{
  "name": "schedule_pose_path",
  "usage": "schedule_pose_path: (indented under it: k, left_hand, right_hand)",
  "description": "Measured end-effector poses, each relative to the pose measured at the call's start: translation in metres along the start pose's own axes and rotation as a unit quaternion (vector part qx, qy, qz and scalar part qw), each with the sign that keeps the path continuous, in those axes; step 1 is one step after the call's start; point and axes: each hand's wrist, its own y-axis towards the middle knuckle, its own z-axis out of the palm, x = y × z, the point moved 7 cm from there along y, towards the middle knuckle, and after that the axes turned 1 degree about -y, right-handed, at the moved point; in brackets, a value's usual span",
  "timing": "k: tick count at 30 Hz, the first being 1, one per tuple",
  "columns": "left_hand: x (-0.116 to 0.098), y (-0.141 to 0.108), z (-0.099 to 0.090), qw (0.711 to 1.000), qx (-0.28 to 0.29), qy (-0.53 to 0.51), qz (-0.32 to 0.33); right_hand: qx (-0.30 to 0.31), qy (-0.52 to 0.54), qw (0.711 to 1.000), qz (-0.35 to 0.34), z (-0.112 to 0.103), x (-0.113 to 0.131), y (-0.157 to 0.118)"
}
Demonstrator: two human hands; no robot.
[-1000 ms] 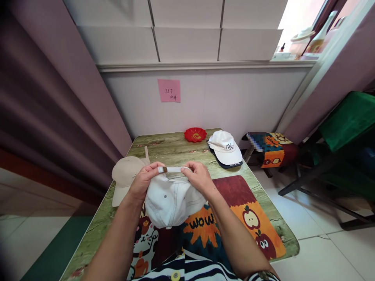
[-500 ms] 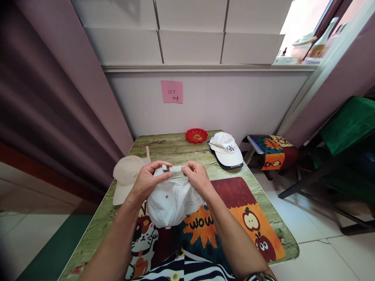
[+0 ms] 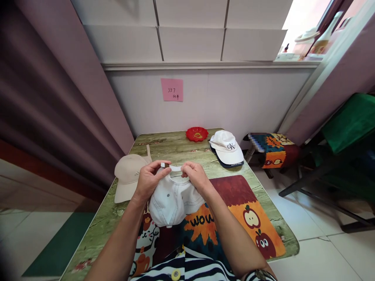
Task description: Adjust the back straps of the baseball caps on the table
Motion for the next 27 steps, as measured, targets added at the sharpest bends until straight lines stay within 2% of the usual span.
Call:
schedule_pose_path:
  k: [5,8,10,14,16,17,19,21,23,25,27]
  left_hand:
    - [0.004,0.002,0.001,1.0,0.0,-0.022,-0.003]
    - [0.01,-0.001,-0.001,0.999,-0.002,-0.026,-0.042]
    - [0.011,-0.002,-0.008,0.998,-0.019,-0.034,-0.05]
    - [0.004,0.0,-0.034,0.986,-0.141,-0.088,-0.015]
    - [0.004,0.001,-0.044,0.973,-0.195,-0.122,-0.017]
    - [0.006,0.002,-0.046,0.966,-0.217,-0.138,-0.025]
    - [0.011,0.003,-0.048,0.951,-0.252,-0.173,-0.054]
    - [0.017,0.004,-0.045,0.94,-0.263,-0.2,-0.088]
    - [0.02,0.005,-0.041,0.935,-0.261,-0.215,-0.11]
    - [0.02,0.005,-0.042,0.931,-0.268,-0.22,-0.111]
    - [0.021,0.006,-0.045,0.927,-0.282,-0.224,-0.106]
  right_hand:
    - [0.117,-0.035,0.993,0.006,0.022,-0.006,-0.007]
    - [0.132,-0.047,0.99,0.029,0.02,-0.021,-0.007]
    - [0.087,-0.007,0.994,0.062,0.008,-0.034,-0.003]
    - [-0.054,0.085,0.99,0.097,-0.027,-0.057,0.001]
    - [-0.05,0.143,0.985,0.076,-0.034,-0.06,-0.003]
    - [-0.026,0.173,0.983,0.062,-0.033,-0.06,-0.006]
    - [0.07,0.183,0.98,0.04,-0.023,-0.057,-0.017]
    - [0.186,0.106,0.976,0.039,-0.007,-0.055,-0.03]
    - [0.274,0.025,0.961,0.04,0.006,-0.052,-0.043]
    - [0.313,-0.021,0.949,0.021,0.013,-0.043,-0.05]
    - [0.301,-0.069,0.951,-0.015,0.015,-0.033,-0.05]
